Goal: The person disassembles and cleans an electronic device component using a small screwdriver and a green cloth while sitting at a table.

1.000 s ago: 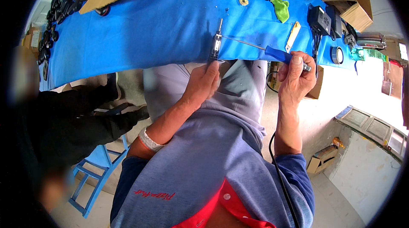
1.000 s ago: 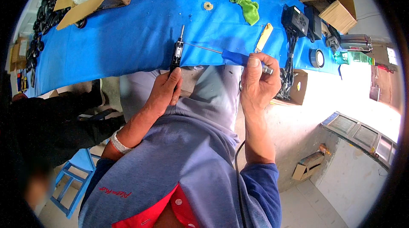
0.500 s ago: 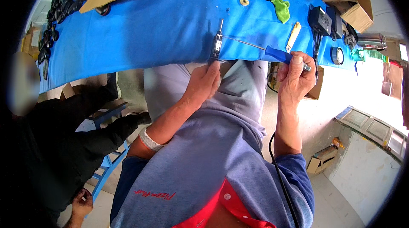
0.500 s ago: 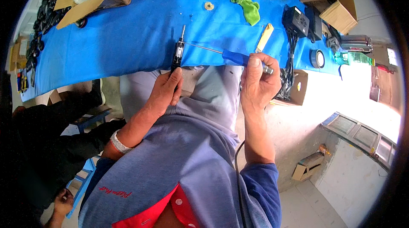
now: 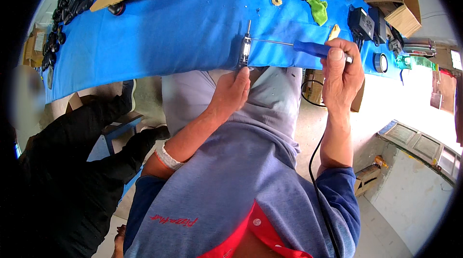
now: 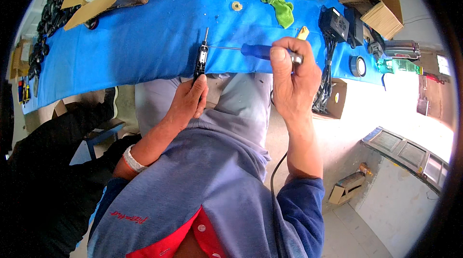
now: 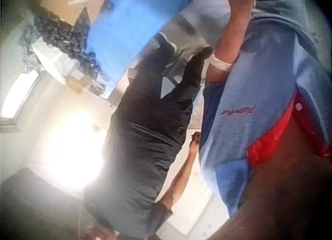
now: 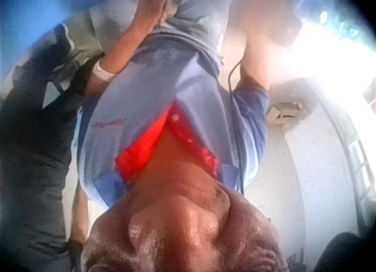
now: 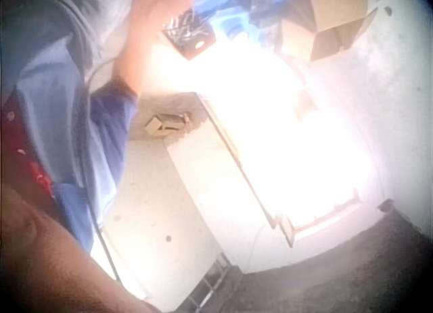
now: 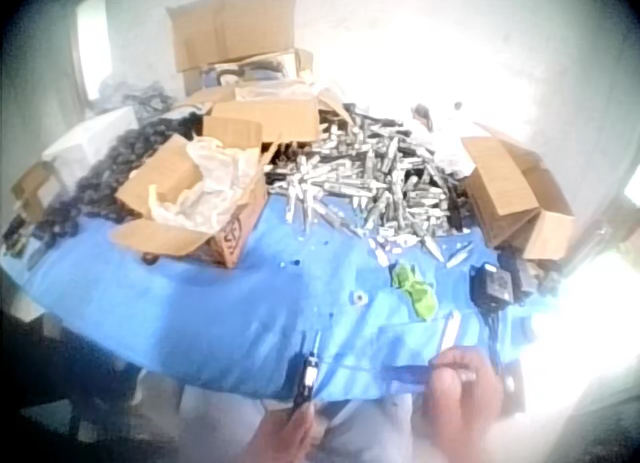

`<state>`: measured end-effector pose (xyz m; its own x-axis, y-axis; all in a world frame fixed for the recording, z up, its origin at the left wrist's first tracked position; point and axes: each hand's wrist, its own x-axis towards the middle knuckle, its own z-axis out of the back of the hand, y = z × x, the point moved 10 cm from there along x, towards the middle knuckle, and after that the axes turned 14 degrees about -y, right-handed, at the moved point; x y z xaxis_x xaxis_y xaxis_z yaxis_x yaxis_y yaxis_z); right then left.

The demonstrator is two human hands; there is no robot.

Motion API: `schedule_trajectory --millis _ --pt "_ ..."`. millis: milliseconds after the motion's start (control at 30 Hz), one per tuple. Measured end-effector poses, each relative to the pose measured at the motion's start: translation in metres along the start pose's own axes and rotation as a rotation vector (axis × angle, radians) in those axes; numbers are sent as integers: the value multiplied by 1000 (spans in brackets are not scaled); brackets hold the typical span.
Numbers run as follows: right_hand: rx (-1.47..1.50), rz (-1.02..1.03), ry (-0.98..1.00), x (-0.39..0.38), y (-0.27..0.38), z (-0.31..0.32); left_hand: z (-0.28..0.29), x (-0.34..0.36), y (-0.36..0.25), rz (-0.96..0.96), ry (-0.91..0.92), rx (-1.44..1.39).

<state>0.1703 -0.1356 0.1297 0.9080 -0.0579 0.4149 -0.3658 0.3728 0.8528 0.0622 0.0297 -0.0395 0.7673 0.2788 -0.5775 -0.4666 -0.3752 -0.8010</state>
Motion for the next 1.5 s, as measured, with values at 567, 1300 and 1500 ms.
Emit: schedule_trajectory --millis 567,1300,1500 --pt "81 18 76 35 30 -28 -1 3 4 1 20 -9" --pt "274 -43 60 33 29 -41 -1 7 11 79 10 -71" --pt "271 21 173 34 42 -49 -2 7 9 104 21 -82"
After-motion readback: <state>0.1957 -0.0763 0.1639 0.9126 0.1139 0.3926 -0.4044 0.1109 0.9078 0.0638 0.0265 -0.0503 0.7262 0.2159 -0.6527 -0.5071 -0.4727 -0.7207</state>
